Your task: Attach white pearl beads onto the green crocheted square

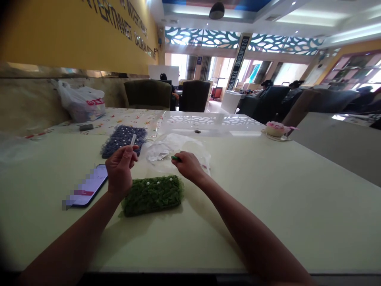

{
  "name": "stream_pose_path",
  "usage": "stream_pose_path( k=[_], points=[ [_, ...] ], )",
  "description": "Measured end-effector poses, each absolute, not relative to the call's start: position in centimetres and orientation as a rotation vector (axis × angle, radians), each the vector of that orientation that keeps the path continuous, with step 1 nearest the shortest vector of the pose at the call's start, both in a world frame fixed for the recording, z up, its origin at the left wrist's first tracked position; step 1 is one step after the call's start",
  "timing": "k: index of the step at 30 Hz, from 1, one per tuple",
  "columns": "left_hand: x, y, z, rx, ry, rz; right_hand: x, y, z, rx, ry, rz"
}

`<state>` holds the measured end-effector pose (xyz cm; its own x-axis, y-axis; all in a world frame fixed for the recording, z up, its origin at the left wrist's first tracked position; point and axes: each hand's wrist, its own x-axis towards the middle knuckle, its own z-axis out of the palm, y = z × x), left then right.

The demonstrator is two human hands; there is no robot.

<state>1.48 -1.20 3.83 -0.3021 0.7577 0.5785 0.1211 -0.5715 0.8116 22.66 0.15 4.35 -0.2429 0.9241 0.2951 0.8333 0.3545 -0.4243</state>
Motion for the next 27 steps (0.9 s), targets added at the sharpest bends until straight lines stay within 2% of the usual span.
stream_pose_path(
  k=[13, 20, 27],
  points=[
    [1.9, -2.1, 3.8, 1.48, 0.964, 1.923, 17.6, 9.5, 1.1, -1.846, -2.338, 0.387],
    [1.9, -2.1, 3.7, 1.488, 0.893, 1.933, 16.0, 9.9, 0.8, -1.873, -2.317, 0.476],
    [2.1, -2.4, 3.8, 1.514, 0.976, 1.898, 18.4, 6.4, 3.0, -1.7, -2.075, 0.7]
  ],
)
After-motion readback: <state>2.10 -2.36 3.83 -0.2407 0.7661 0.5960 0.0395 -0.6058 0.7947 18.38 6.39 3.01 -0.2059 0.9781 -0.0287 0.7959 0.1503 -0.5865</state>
